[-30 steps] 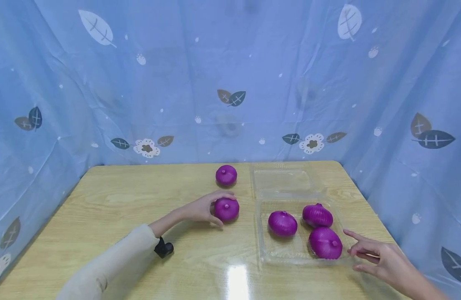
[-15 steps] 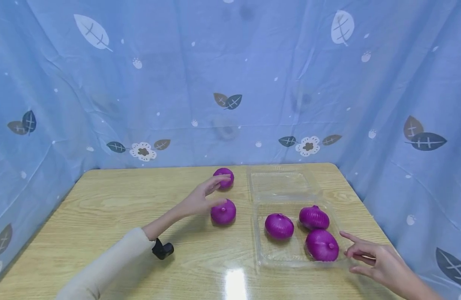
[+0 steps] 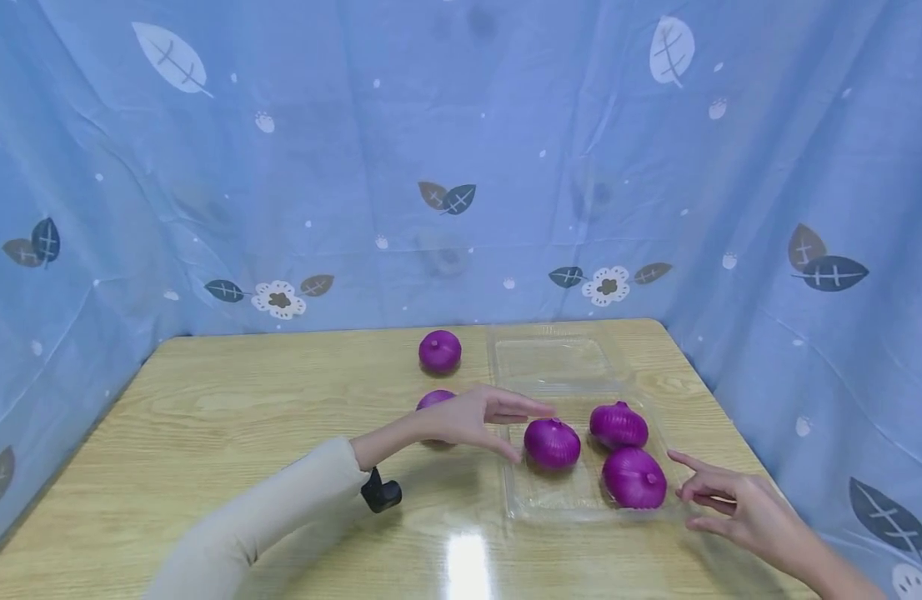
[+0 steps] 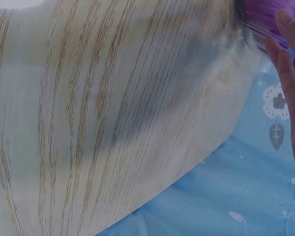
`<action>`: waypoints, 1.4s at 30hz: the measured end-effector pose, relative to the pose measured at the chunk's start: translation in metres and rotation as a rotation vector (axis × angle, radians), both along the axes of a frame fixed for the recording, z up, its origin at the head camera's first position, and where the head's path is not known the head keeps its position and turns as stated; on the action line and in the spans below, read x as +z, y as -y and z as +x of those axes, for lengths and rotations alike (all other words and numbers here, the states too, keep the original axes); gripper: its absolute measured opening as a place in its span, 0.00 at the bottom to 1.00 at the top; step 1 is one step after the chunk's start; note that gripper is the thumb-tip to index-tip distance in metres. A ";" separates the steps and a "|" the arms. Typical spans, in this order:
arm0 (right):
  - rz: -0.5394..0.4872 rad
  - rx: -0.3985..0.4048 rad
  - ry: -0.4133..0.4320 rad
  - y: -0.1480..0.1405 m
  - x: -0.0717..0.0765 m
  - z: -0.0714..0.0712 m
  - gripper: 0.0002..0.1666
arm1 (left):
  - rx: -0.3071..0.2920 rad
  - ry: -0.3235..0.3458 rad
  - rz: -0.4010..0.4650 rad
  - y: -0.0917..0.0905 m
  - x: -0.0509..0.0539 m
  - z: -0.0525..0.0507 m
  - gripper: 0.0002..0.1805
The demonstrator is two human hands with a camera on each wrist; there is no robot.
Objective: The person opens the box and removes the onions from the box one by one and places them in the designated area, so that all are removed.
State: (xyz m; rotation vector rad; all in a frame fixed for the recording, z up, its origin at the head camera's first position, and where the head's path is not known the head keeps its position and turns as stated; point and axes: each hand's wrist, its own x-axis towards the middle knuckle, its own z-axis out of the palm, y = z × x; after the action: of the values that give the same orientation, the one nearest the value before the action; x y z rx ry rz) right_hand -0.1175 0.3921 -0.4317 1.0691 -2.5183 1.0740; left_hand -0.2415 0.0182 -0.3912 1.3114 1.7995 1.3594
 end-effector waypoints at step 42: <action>-0.042 0.016 0.070 0.001 0.002 -0.001 0.24 | 0.584 0.042 0.053 -0.070 -0.029 0.016 0.27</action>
State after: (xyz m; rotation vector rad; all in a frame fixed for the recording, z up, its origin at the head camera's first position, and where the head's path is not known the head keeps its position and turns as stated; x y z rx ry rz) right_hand -0.1182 0.3914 -0.4302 1.0600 -2.5328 1.1827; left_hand -0.2250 0.0887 -0.4203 0.7918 2.2294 1.7194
